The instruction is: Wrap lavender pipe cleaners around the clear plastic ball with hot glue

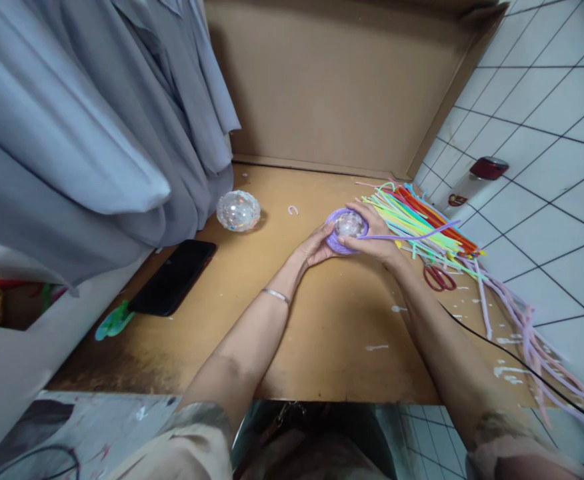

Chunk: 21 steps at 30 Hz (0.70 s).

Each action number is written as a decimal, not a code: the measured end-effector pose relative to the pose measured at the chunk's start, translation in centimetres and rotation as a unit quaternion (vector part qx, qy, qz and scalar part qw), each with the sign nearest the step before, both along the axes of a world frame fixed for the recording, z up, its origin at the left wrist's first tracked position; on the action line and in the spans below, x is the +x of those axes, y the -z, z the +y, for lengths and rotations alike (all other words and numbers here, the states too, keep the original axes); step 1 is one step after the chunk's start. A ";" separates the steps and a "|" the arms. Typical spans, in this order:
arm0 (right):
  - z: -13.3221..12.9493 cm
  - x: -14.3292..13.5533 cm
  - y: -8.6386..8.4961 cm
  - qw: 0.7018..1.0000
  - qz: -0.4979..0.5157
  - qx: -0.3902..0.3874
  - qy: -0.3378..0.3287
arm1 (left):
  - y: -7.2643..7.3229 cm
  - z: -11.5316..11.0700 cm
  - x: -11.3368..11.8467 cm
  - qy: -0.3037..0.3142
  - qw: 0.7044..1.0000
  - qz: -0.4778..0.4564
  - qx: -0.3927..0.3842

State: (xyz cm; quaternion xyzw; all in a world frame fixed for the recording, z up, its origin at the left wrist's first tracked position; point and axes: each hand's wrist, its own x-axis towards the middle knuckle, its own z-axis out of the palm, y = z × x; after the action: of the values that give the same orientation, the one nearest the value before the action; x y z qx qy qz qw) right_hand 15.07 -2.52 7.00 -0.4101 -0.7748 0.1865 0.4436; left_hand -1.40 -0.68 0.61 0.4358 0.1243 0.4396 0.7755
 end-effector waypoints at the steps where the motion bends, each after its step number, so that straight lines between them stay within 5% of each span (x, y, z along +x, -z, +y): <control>1: 0.0 -0.1 -0.1 1.000 -0.005 0.006 0.001 | -0.2 -0.1 -0.1 -0.001 1.000 0.002 0.008; 14: -0.2 0.4 -0.9 1.000 0.004 -0.003 -0.013 | -0.4 -0.2 0.5 -0.077 0.996 -0.011 0.042; 18: 0.6 1.1 -0.3 0.997 -0.057 0.010 -0.057 | -0.2 0.6 0.4 -0.178 0.982 -0.005 0.065; 21: 1.7 2.3 0.5 0.993 -0.106 0.046 -0.015 | 0.2 1.4 0.3 -0.329 0.938 0.041 0.102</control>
State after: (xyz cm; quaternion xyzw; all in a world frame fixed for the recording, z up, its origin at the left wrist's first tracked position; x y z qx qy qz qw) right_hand 17.33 -0.81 6.49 -0.3948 -0.8313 0.1131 0.3744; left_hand -1.11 0.68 0.42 0.4648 0.2472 0.6620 0.5335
